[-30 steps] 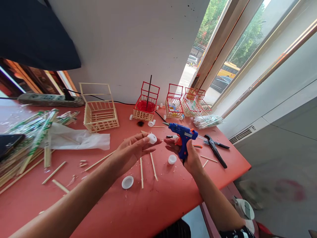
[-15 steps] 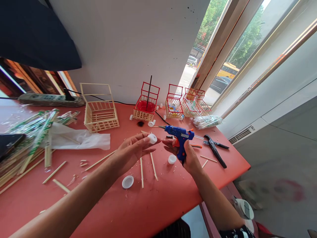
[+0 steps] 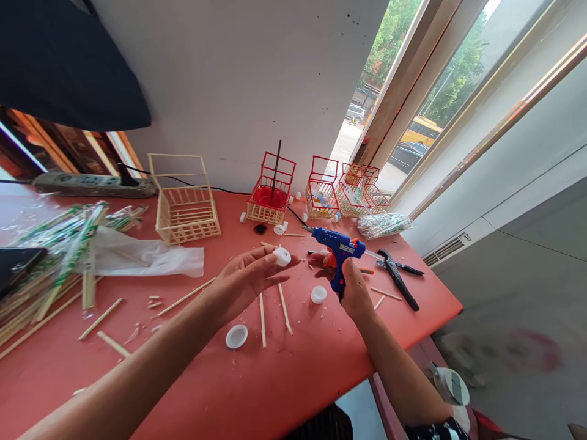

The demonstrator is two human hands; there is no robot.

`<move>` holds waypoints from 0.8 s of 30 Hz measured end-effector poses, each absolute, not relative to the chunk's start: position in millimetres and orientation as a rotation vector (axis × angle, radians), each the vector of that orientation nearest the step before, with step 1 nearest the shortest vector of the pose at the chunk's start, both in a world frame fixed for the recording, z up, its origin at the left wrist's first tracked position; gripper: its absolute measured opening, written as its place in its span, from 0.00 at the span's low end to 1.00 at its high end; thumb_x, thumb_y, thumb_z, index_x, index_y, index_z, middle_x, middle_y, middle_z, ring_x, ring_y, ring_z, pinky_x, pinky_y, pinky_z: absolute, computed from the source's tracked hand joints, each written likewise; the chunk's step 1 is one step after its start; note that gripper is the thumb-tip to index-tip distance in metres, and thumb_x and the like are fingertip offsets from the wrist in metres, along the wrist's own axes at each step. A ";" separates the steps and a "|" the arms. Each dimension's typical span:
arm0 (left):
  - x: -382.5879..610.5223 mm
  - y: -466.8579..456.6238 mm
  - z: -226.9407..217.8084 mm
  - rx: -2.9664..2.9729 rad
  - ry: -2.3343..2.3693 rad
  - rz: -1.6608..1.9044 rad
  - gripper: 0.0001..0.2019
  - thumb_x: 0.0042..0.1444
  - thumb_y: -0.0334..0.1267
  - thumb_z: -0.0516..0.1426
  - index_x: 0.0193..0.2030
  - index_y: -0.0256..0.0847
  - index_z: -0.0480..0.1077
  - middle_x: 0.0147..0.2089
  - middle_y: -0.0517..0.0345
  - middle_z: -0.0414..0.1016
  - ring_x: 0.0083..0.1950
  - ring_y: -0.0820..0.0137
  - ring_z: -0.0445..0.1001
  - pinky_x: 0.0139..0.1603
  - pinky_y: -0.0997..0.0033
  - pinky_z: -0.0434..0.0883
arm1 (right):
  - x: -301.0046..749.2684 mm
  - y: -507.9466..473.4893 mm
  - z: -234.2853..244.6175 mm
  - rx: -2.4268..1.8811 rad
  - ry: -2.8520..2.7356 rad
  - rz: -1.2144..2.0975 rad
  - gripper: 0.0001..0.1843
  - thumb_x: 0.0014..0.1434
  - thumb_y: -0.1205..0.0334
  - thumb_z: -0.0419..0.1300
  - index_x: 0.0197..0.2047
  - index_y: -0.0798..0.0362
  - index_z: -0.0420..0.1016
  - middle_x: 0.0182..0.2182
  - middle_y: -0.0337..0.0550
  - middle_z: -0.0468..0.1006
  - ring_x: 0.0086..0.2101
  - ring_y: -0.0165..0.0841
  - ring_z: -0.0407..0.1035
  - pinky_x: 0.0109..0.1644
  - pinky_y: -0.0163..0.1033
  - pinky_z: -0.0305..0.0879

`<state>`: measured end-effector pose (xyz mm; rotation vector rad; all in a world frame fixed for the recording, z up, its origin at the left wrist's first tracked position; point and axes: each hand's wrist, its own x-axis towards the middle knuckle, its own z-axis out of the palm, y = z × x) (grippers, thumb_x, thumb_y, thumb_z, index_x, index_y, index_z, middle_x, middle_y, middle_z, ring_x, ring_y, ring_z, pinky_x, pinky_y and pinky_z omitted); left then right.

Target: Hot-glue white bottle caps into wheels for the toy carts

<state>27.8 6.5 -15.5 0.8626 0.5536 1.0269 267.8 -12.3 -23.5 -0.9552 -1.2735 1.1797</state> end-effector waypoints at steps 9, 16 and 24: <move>39.5 -8.8 -12.7 0.930 0.439 0.950 0.13 0.62 0.47 0.67 0.49 0.44 0.81 0.58 0.46 0.83 0.70 0.48 0.72 0.69 0.45 0.69 | 266.8 -12.5 -21.6 -1.271 -1.517 0.804 0.13 0.58 0.53 0.70 0.44 0.50 0.81 0.41 0.46 0.85 0.37 0.39 0.75 0.46 0.45 0.71; 42.7 -11.8 -15.8 0.915 0.477 0.947 0.14 0.59 0.48 0.69 0.47 0.44 0.81 0.56 0.47 0.84 0.68 0.50 0.75 0.69 0.49 0.69 | 264.3 -13.1 -21.5 -1.341 -1.484 0.816 0.14 0.58 0.51 0.69 0.41 0.51 0.79 0.38 0.46 0.84 0.40 0.44 0.77 0.48 0.47 0.71; 41.3 -12.4 -12.1 1.025 0.503 0.913 0.14 0.63 0.50 0.66 0.48 0.44 0.80 0.56 0.48 0.84 0.64 0.53 0.77 0.68 0.53 0.70 | 265.4 -12.6 -22.9 -1.394 -1.477 0.823 0.14 0.58 0.50 0.69 0.40 0.52 0.78 0.36 0.46 0.82 0.38 0.43 0.76 0.45 0.46 0.72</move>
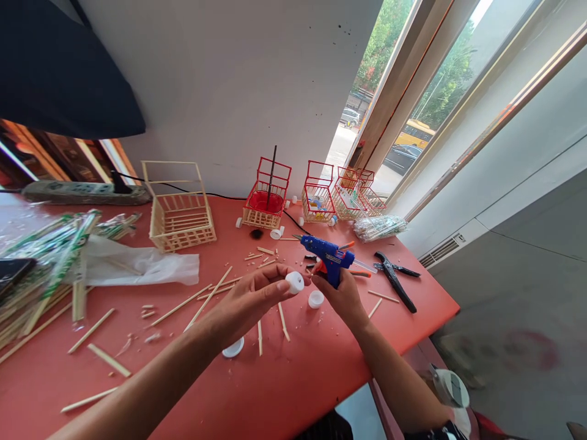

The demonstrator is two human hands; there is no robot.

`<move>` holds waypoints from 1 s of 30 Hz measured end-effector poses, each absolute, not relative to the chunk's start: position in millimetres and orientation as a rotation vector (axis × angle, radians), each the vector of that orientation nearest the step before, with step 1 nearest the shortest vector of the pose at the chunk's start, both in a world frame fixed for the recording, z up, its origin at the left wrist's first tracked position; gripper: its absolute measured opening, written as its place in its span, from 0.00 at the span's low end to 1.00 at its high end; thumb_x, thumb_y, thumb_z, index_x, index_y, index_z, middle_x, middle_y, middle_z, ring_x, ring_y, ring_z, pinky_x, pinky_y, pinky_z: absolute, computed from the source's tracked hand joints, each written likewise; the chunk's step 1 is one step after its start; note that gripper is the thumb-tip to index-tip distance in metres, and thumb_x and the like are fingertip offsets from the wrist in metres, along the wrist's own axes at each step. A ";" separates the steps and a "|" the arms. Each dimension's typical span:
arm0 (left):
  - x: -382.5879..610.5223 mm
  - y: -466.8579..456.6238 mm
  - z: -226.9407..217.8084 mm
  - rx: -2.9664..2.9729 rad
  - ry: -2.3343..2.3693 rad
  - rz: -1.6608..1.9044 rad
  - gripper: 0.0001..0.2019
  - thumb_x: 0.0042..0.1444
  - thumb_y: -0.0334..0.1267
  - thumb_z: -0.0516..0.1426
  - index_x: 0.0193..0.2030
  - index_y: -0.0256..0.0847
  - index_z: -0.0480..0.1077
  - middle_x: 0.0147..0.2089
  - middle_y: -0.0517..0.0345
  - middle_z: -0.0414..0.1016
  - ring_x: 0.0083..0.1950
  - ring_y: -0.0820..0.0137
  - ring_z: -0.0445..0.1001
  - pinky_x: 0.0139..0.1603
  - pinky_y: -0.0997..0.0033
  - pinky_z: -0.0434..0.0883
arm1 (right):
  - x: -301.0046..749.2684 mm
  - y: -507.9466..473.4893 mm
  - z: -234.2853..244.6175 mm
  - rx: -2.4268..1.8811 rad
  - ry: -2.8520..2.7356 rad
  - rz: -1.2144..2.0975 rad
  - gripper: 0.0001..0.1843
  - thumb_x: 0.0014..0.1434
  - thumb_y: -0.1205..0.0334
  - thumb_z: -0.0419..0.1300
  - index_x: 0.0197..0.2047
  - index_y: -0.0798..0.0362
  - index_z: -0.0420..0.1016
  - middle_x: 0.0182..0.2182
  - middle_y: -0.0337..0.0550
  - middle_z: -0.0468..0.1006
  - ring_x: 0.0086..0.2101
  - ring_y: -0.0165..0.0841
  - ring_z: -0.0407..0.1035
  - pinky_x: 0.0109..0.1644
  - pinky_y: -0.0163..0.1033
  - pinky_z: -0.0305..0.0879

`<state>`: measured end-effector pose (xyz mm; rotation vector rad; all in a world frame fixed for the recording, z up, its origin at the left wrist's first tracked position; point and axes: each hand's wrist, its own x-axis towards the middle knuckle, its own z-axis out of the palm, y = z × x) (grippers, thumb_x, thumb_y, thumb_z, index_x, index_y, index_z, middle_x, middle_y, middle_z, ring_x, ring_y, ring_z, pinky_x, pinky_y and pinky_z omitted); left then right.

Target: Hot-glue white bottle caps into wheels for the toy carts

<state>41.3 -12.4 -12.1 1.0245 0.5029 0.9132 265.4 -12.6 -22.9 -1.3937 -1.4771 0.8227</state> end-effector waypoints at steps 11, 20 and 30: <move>40.0 -10.1 -15.5 0.984 0.484 0.903 0.14 0.61 0.50 0.67 0.46 0.44 0.81 0.56 0.45 0.84 0.67 0.49 0.76 0.69 0.47 0.70 | 266.4 -13.2 -22.8 -1.382 -1.518 0.817 0.14 0.59 0.51 0.68 0.41 0.53 0.79 0.38 0.48 0.85 0.39 0.44 0.78 0.45 0.46 0.74; 35.9 -4.3 -18.7 0.925 0.431 0.884 0.15 0.61 0.49 0.67 0.49 0.43 0.82 0.58 0.42 0.84 0.68 0.46 0.75 0.69 0.43 0.70 | 267.8 -14.2 -16.2 -1.335 -1.536 0.867 0.13 0.60 0.51 0.68 0.41 0.52 0.80 0.36 0.44 0.83 0.38 0.42 0.77 0.45 0.44 0.73; 25.6 10.0 -21.0 0.961 0.643 1.026 0.14 0.52 0.47 0.73 0.41 0.44 0.82 0.45 0.50 0.85 0.50 0.58 0.81 0.56 0.58 0.77 | 265.2 -11.0 -15.6 -1.242 -1.531 0.893 0.08 0.61 0.54 0.67 0.40 0.49 0.80 0.44 0.48 0.86 0.46 0.46 0.79 0.54 0.49 0.73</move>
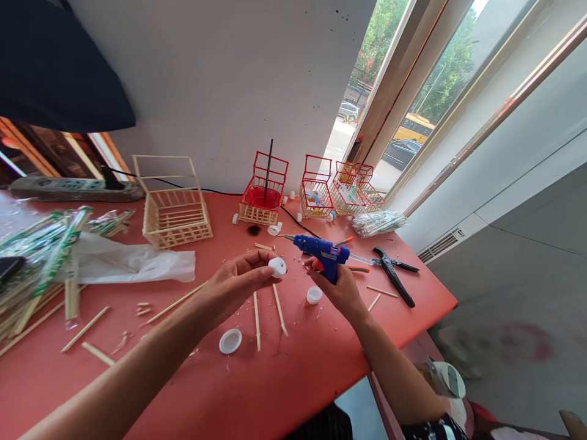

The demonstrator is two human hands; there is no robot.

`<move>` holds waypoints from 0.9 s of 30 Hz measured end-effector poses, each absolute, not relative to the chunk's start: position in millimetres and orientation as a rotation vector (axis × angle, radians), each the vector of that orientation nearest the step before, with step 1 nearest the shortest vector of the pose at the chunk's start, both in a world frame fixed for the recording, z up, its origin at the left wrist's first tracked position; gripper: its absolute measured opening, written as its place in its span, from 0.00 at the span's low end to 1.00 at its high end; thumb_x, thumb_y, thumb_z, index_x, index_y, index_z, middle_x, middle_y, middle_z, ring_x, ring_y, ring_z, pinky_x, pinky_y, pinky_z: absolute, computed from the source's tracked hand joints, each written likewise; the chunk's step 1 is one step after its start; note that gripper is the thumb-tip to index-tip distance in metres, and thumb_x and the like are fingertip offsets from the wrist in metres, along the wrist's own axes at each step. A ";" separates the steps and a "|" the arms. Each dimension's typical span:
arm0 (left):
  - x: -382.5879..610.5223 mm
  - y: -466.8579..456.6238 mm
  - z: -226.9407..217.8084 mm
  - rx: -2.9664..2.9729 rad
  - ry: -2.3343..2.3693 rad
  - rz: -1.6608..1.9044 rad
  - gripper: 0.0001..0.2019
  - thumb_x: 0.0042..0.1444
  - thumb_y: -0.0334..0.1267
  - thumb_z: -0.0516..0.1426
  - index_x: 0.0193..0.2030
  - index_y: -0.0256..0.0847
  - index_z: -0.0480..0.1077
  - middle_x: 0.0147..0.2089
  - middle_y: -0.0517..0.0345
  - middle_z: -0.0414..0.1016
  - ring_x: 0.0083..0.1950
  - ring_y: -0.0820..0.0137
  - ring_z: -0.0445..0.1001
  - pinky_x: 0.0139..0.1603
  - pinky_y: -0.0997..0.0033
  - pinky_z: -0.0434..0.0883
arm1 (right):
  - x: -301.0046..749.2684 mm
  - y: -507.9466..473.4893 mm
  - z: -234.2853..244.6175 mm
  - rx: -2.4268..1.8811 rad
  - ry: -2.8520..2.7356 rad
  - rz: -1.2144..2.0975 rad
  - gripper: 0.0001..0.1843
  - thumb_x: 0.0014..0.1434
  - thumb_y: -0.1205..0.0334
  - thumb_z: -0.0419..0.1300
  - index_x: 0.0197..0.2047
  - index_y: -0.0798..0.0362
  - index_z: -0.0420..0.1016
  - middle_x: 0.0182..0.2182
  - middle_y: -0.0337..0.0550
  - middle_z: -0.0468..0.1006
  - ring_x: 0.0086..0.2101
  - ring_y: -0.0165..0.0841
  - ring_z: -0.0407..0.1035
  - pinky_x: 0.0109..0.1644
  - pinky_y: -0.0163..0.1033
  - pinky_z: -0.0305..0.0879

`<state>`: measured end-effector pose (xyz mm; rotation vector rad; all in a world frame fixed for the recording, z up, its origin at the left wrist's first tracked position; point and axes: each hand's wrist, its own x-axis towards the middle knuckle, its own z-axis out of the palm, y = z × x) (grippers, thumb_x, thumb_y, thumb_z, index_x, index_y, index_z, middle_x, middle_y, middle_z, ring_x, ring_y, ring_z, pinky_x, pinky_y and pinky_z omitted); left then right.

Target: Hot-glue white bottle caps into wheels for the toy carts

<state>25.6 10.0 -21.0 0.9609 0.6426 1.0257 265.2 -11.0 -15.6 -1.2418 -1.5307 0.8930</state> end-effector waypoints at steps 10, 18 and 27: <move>15.3 20.2 -24.6 0.972 0.659 1.099 0.14 0.50 0.45 0.74 0.41 0.44 0.82 0.42 0.53 0.85 0.43 0.64 0.80 0.48 0.66 0.76 | 269.2 -7.9 -17.9 -1.343 -1.475 0.817 0.11 0.57 0.52 0.67 0.37 0.51 0.79 0.33 0.43 0.81 0.34 0.39 0.74 0.43 0.43 0.71; 13.5 19.5 -15.5 0.949 0.692 1.125 0.14 0.48 0.45 0.75 0.39 0.46 0.82 0.41 0.54 0.85 0.43 0.62 0.80 0.48 0.63 0.76 | 268.8 -6.9 -16.4 -1.415 -1.444 0.814 0.14 0.56 0.50 0.69 0.35 0.51 0.76 0.30 0.41 0.77 0.31 0.36 0.69 0.38 0.42 0.68; 11.6 23.0 -20.7 0.934 0.677 1.129 0.15 0.48 0.44 0.76 0.41 0.44 0.82 0.42 0.54 0.85 0.44 0.66 0.80 0.48 0.69 0.76 | 270.2 -8.6 -14.7 -1.391 -1.382 0.840 0.14 0.54 0.51 0.69 0.37 0.52 0.76 0.29 0.39 0.76 0.29 0.33 0.67 0.36 0.40 0.66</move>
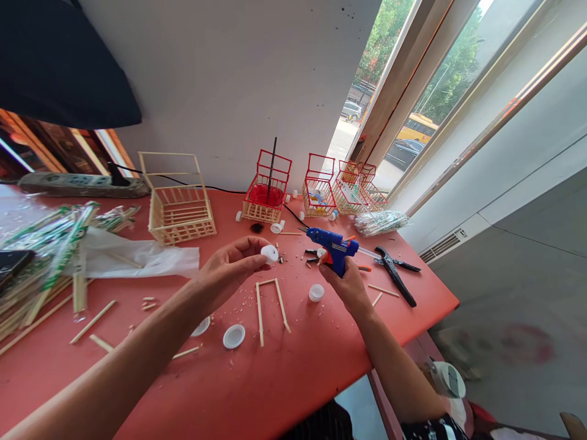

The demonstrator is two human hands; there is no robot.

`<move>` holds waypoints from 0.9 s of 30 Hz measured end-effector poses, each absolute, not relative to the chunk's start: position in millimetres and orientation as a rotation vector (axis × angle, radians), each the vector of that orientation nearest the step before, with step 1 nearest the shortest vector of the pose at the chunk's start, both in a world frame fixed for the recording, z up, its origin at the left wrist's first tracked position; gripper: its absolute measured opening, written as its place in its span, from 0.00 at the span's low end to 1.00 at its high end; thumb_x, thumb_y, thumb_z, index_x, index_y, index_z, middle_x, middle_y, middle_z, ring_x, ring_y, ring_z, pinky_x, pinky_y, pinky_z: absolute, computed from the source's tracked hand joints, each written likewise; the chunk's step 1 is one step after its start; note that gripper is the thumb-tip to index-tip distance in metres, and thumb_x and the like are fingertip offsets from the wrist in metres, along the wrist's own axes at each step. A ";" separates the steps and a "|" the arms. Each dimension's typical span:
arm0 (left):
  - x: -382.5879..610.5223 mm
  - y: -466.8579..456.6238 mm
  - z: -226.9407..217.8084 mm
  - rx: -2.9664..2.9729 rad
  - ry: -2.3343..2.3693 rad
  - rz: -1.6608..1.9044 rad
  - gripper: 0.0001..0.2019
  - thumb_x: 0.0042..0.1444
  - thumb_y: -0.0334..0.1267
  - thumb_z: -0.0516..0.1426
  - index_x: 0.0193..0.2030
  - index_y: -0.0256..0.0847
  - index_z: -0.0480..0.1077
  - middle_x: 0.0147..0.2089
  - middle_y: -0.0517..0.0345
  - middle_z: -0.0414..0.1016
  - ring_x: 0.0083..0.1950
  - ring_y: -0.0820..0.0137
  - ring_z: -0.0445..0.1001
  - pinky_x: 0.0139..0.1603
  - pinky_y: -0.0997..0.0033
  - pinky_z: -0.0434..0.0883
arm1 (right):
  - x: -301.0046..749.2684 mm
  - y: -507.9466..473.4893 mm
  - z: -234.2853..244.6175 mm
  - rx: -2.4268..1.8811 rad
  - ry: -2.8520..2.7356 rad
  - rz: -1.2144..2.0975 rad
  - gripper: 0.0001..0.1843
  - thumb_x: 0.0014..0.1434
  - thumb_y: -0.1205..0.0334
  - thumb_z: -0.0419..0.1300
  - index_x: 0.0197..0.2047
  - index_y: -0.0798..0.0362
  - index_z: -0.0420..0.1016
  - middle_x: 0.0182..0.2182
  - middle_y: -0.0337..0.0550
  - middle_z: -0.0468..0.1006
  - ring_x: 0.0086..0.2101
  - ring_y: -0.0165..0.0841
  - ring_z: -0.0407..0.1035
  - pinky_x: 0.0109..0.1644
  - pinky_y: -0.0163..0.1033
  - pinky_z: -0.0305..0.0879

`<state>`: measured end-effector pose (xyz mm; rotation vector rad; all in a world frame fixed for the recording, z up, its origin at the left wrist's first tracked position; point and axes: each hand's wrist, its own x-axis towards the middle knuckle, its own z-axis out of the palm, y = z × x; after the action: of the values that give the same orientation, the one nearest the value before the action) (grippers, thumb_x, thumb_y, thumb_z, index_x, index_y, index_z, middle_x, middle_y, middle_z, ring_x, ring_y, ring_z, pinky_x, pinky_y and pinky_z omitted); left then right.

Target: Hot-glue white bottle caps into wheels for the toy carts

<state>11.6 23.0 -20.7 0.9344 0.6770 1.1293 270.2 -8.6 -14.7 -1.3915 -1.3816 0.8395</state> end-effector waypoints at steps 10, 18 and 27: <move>7.4 26.5 -25.6 1.014 0.830 1.102 0.18 0.46 0.48 0.76 0.43 0.45 0.84 0.45 0.52 0.87 0.47 0.62 0.82 0.50 0.66 0.78 | 273.4 -7.4 -19.5 -1.321 -1.312 0.826 0.14 0.54 0.53 0.71 0.39 0.52 0.77 0.29 0.38 0.75 0.28 0.31 0.64 0.33 0.38 0.63; 4.2 28.7 -24.6 1.177 0.944 1.055 0.22 0.44 0.54 0.76 0.43 0.46 0.84 0.45 0.49 0.88 0.52 0.53 0.84 0.55 0.60 0.79 | 275.3 -7.3 -16.9 -1.254 -1.280 0.919 0.09 0.56 0.60 0.68 0.40 0.51 0.75 0.29 0.39 0.81 0.24 0.31 0.67 0.30 0.39 0.64; 3.5 27.7 -21.7 1.244 1.040 1.045 0.24 0.44 0.57 0.74 0.43 0.45 0.84 0.43 0.47 0.88 0.50 0.51 0.84 0.47 0.61 0.80 | 271.5 -6.3 -10.4 -1.125 -1.271 1.033 0.06 0.55 0.61 0.66 0.37 0.51 0.76 0.32 0.42 0.82 0.30 0.34 0.72 0.31 0.38 0.67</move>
<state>3.5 27.7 -21.7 1.2445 1.0404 1.0454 271.5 -6.3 -10.4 -1.1250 -1.2708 1.0326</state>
